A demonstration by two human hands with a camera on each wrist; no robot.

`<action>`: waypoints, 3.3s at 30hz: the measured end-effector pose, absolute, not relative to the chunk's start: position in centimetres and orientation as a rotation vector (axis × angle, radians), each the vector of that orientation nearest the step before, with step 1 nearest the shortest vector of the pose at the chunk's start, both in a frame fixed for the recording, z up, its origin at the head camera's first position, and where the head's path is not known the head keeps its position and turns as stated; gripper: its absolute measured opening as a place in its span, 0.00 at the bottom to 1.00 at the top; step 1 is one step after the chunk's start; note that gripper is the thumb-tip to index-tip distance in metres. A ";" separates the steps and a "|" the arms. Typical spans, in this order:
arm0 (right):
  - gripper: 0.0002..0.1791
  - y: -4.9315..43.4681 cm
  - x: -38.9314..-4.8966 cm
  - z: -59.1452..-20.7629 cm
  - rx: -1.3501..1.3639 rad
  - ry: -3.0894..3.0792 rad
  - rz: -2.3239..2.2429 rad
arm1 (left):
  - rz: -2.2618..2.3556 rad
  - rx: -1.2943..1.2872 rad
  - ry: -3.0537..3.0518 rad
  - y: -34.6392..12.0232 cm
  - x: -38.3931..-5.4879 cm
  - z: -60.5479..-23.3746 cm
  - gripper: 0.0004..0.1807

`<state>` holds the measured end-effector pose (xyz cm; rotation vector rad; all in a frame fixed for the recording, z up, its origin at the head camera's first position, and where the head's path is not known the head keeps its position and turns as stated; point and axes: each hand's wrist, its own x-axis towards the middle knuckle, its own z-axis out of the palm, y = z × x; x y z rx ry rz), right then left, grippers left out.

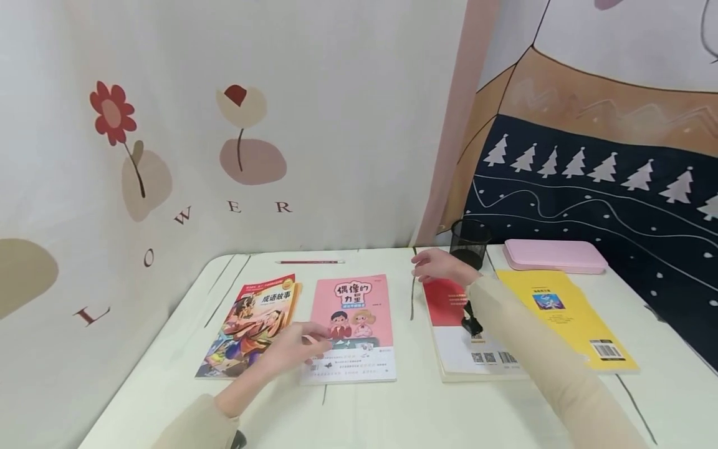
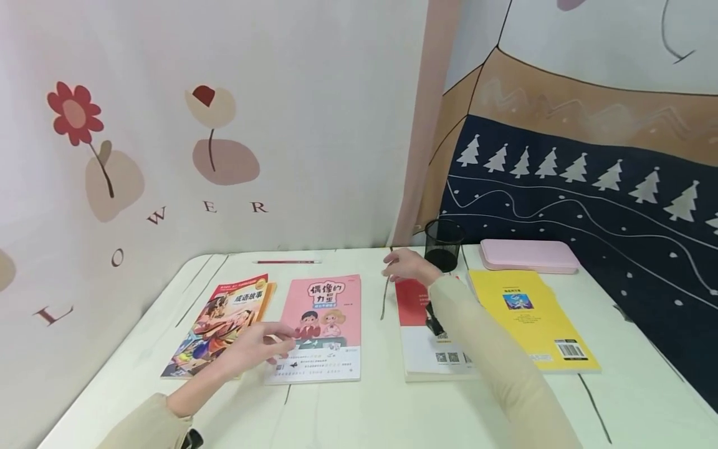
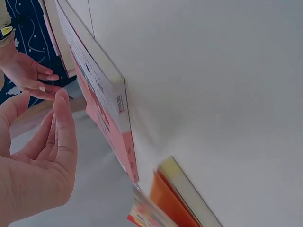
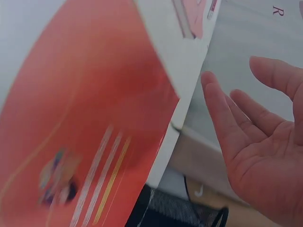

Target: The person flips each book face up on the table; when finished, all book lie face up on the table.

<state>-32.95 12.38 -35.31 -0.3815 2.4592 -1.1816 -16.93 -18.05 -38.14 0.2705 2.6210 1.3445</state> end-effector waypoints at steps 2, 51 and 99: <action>0.25 13.5 -32.6 -35.3 -0.385 2.479 -1.178 | 1.345 0.302 2.611 -17.5 -17.2 -38.3 0.18; 0.36 25.6 -32.2 -38.3 -0.206 2.503 -1.061 | 1.825 0.169 1.709 -2.7 -16.7 -40.2 0.36; 0.32 27.8 -32.0 -36.6 -0.332 2.247 -1.413 | 1.832 0.152 1.740 -2.4 -16.6 -40.4 0.29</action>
